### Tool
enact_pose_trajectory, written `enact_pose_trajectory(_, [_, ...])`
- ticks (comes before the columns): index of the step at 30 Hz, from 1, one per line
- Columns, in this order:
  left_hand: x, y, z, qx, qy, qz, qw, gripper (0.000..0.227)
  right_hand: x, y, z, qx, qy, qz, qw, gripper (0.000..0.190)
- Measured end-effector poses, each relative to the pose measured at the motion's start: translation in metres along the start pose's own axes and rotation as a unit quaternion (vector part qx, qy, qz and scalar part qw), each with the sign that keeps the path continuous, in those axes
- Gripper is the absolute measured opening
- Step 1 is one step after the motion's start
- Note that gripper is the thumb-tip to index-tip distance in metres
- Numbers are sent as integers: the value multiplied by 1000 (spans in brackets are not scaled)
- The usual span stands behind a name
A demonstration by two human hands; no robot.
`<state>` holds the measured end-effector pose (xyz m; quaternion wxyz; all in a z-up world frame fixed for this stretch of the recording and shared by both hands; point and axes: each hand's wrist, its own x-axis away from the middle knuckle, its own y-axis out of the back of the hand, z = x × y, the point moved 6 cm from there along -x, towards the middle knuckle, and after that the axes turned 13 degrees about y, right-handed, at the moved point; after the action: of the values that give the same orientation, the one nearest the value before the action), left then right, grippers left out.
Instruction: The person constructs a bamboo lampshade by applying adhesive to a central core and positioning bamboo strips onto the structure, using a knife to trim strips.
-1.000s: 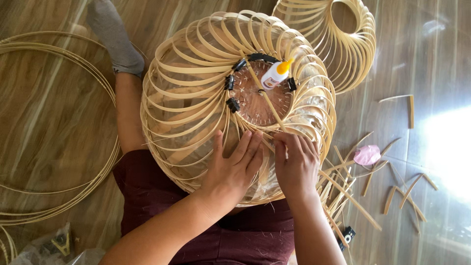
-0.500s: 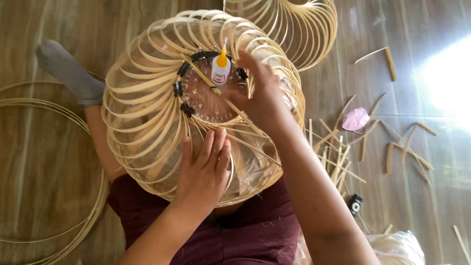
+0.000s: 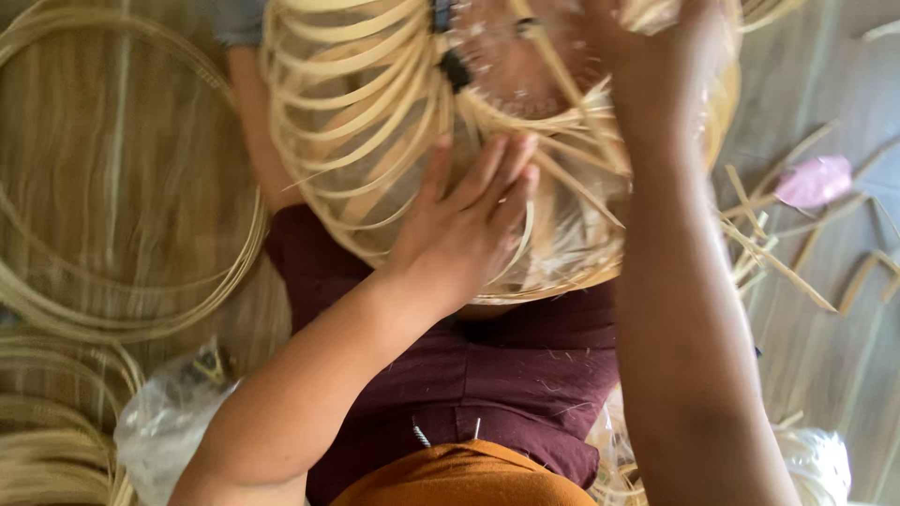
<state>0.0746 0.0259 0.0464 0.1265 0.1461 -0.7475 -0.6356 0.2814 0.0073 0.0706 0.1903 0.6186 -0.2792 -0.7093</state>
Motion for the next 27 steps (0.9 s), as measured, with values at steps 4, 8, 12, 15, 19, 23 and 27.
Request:
enact_pose_trajectory(4, [3,-7,1,32,-1,5,999,63,59,56,2,-488,-227,-21,842,46])
enact_pose_trajectory(8, [2,-14,1,28,-6,-9,1000,60,136,115,62,-509,-312,89,797,34])
enact_pose_trajectory(12, [-5,-24,-1,2,-4,18,1000,63,212,100,134,-445,-403,302,741,40])
enact_pose_trajectory(15, [-10,-32,-1,11,1,12,1000,60,232,80,182,-486,-326,302,753,44])
enact_pose_trajectory(19, [-13,-38,-1,6,1,0,1000,60,238,52,216,-460,-235,372,771,48])
enact_pose_trajectory(23, [-14,-35,0,16,2,3,1000,59,225,33,235,-475,-147,382,779,60])
enact_pose_trajectory(27, [-8,-31,2,28,0,-6,1000,66,205,35,235,-502,-138,375,767,61])
